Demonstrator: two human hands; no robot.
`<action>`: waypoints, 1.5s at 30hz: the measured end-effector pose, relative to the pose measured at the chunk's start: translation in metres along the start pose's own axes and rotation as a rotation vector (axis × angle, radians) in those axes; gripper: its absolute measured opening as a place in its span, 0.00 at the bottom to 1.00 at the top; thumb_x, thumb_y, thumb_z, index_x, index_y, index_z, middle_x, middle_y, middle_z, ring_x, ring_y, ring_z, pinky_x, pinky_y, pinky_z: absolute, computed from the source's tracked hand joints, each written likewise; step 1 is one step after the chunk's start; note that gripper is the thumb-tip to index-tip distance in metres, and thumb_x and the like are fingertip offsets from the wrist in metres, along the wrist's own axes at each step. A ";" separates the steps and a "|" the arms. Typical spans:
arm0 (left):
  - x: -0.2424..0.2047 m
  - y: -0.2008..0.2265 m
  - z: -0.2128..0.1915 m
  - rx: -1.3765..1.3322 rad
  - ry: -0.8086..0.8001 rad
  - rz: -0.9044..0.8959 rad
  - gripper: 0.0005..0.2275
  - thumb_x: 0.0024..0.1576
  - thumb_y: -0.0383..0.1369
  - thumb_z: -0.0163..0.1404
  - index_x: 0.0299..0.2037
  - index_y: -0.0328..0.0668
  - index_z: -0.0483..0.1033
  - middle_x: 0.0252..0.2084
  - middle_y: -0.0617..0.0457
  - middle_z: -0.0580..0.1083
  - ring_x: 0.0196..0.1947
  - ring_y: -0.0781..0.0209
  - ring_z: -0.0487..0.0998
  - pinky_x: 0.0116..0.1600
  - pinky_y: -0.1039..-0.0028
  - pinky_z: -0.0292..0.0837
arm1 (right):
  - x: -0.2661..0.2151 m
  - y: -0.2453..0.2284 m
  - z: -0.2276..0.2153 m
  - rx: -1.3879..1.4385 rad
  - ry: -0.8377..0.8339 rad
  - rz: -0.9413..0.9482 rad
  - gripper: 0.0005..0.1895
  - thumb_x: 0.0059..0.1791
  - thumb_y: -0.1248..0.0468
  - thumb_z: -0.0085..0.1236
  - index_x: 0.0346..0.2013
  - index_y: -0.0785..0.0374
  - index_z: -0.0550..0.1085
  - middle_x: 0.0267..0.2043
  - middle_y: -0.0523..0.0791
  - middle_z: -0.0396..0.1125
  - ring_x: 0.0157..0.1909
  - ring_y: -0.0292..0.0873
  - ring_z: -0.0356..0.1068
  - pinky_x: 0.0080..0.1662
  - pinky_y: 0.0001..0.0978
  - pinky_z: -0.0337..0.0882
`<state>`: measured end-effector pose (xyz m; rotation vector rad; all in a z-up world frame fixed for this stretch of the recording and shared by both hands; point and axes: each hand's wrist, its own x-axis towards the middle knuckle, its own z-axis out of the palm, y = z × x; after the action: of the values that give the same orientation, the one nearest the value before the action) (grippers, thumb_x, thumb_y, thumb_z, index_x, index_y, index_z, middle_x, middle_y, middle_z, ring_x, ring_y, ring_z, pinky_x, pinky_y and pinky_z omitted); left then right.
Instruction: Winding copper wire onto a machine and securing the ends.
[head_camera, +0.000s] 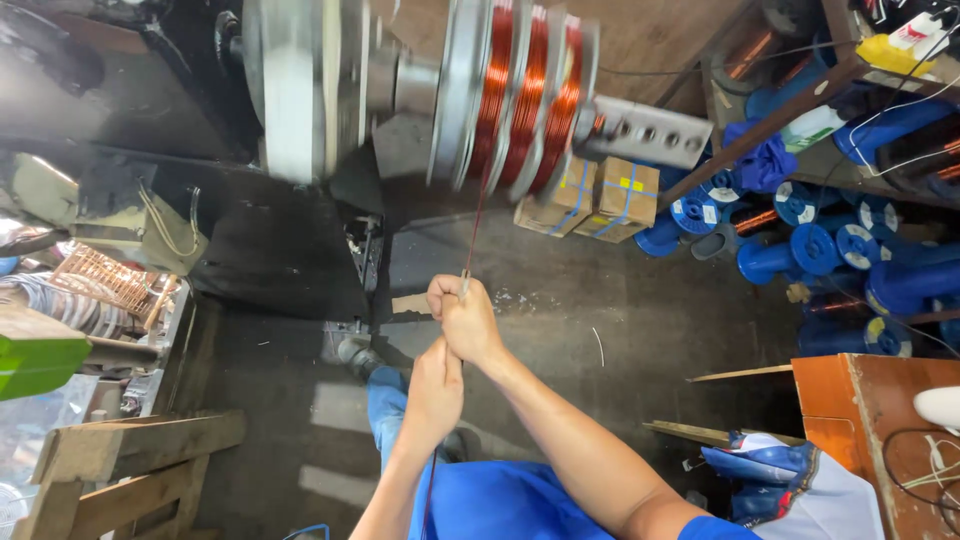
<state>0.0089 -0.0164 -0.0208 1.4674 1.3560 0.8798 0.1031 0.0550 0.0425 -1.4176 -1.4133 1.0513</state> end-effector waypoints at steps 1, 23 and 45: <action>-0.002 -0.002 0.000 0.001 0.002 0.000 0.13 0.67 0.30 0.36 0.29 0.40 0.64 0.24 0.45 0.70 0.26 0.48 0.66 0.37 0.54 0.59 | -0.002 0.003 0.001 0.001 -0.001 -0.001 0.08 0.37 0.69 0.35 0.15 0.56 0.61 0.18 0.38 0.57 0.25 0.35 0.54 0.31 0.33 0.56; -0.011 -0.084 0.018 -0.028 -0.036 -0.071 0.13 0.68 0.31 0.37 0.30 0.40 0.67 0.26 0.45 0.73 0.28 0.50 0.69 0.38 0.54 0.61 | -0.012 0.093 0.038 -0.043 0.031 0.147 0.08 0.37 0.69 0.37 0.15 0.56 0.65 0.18 0.40 0.61 0.25 0.38 0.60 0.32 0.37 0.60; -0.013 -0.091 0.019 -0.092 -0.003 0.016 0.13 0.67 0.26 0.37 0.40 0.32 0.77 0.37 0.28 0.79 0.43 0.35 0.83 0.50 0.48 0.76 | -0.011 0.114 0.037 -0.131 0.008 0.176 0.16 0.47 0.71 0.40 0.19 0.57 0.71 0.16 0.44 0.63 0.25 0.47 0.65 0.36 0.35 0.69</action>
<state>-0.0046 -0.0355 -0.1115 1.4105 1.2865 0.9371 0.1001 0.0443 -0.0777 -1.6640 -1.3924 1.0779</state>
